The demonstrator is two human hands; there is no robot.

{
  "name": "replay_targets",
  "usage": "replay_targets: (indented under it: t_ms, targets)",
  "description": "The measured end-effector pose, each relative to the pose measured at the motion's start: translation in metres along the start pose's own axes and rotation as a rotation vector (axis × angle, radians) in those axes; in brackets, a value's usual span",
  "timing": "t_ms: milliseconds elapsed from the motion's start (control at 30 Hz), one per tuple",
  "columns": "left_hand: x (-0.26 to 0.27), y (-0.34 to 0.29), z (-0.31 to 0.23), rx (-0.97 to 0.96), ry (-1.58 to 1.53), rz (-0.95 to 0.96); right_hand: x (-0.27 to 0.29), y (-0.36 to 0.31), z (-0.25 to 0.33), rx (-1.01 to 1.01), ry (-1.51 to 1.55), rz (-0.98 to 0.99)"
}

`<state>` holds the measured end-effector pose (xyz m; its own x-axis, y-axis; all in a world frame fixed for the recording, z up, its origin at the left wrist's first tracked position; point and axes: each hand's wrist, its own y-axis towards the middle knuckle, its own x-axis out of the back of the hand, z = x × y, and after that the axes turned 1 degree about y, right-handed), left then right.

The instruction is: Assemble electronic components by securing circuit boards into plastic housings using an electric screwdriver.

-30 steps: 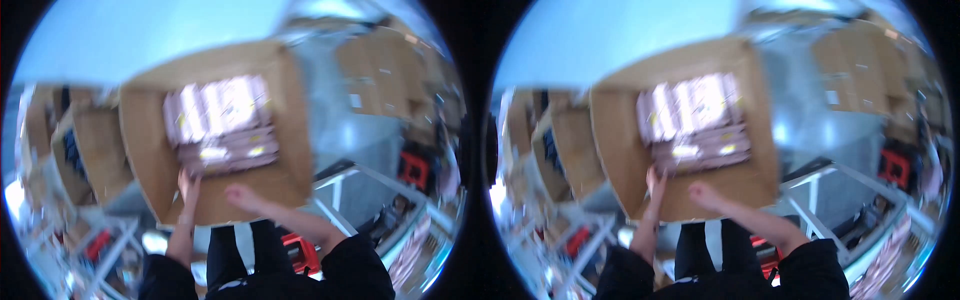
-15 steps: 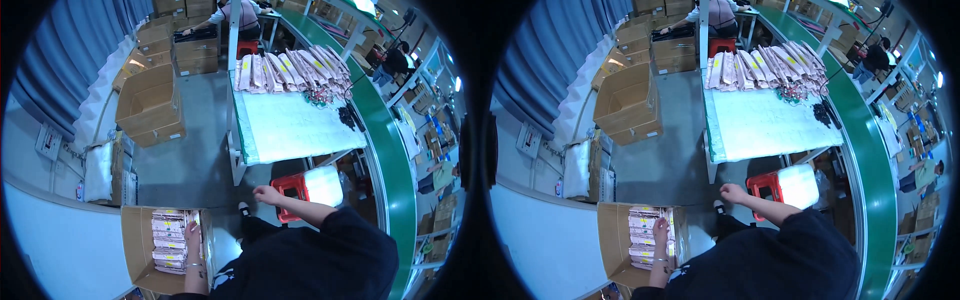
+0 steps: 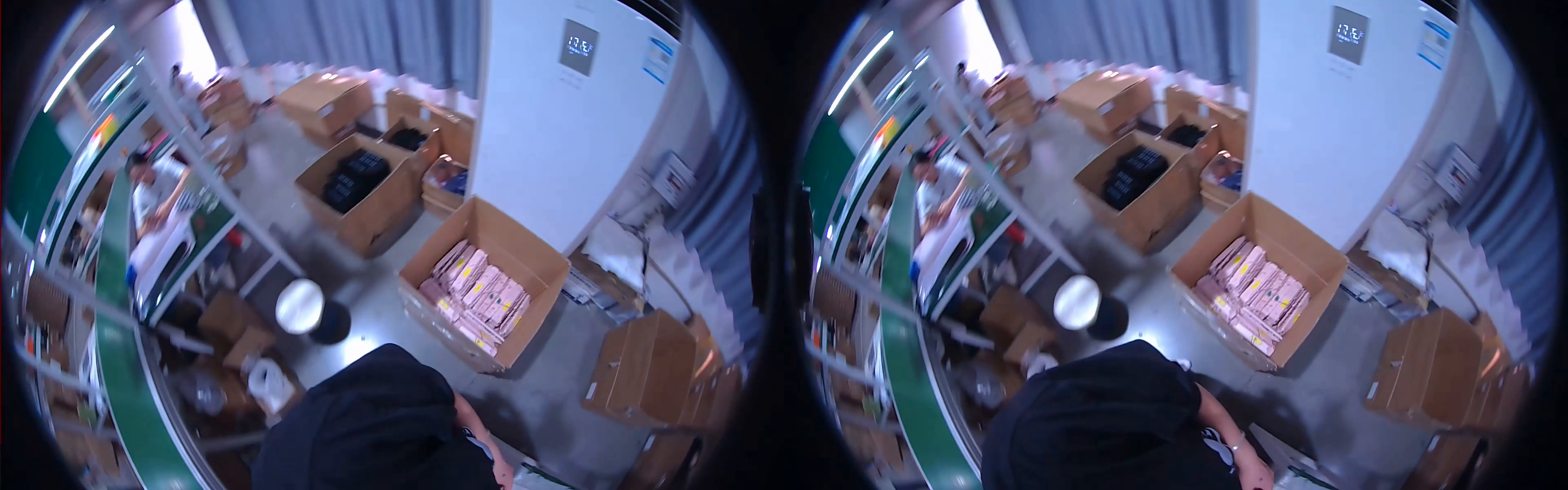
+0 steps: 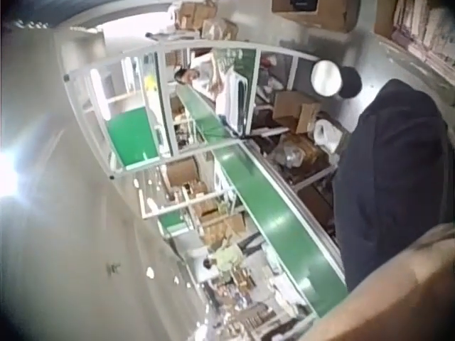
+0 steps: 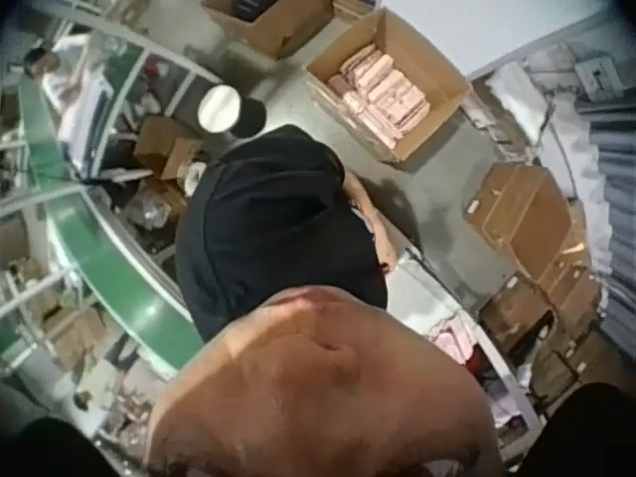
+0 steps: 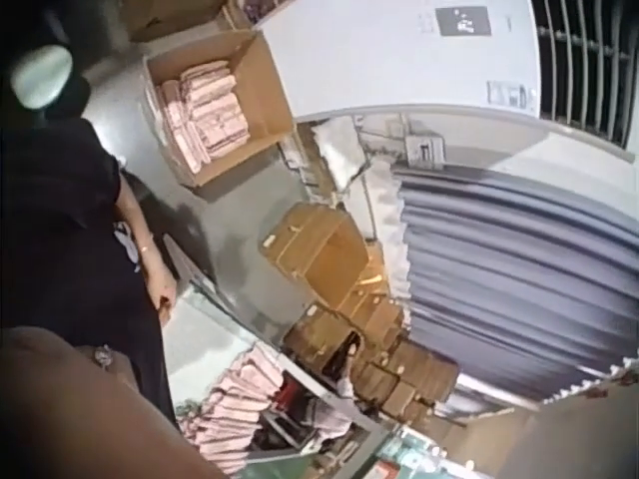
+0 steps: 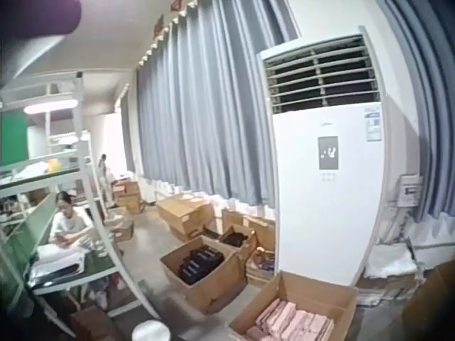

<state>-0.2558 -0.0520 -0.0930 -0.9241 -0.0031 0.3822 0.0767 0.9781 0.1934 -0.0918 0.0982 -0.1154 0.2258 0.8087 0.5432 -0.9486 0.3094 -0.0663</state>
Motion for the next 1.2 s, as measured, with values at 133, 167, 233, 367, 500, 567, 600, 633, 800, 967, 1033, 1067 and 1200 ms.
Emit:
replay_targets:
  t_ms: [133,167,233,367,500,567,600,633,800,967,1033,1067,1200]
  targets:
    - [-0.004,0.02,-0.026,0.443,0.023,-0.558,0.056,0.023,-0.018,0.268,-0.327,0.007]
    - [-0.003,0.022,-0.018,0.47,0.037,-0.609,0.061,0.018,-0.02,0.305,-0.404,-0.033]
    - [0.008,0.034,-0.027,0.506,0.035,-0.652,0.086,-0.008,-0.025,0.329,-0.594,-0.142]
    - [0.044,0.071,-0.025,0.398,0.035,-0.675,0.101,-0.034,-0.041,0.444,-0.632,-0.169]
    - [0.1,0.14,-0.029,0.33,-0.091,-0.586,0.099,-0.011,0.006,0.197,-0.583,-0.08]
    - [0.126,0.194,-0.019,0.29,-0.091,-0.478,0.1,-0.02,0.025,-0.037,-0.588,-0.299]
    - [0.133,0.226,-0.013,0.326,-0.017,-0.397,0.098,-0.032,0.026,-0.155,-0.546,-0.445]
    - [0.133,0.254,0.006,0.284,0.032,-0.378,0.09,-0.055,0.021,-0.234,-0.552,-0.511]
    - [0.114,0.394,0.049,0.414,0.07,-0.201,0.079,-0.121,-0.002,-0.614,-0.681,-0.9]
    - [0.101,0.454,0.081,0.693,-0.005,0.01,0.075,-0.116,0.003,-0.544,-0.608,-0.946]
    - [0.063,0.466,0.041,0.529,-0.018,0.158,0.074,-0.126,0.002,-0.609,-0.598,-0.987]
    - [0.058,0.467,0.029,0.386,-0.05,0.251,0.073,-0.128,0.004,-0.625,-0.596,-0.989]
    - [0.095,0.468,0.096,0.695,-0.056,-0.026,0.083,-0.111,0.009,-0.557,-0.575,-0.956]
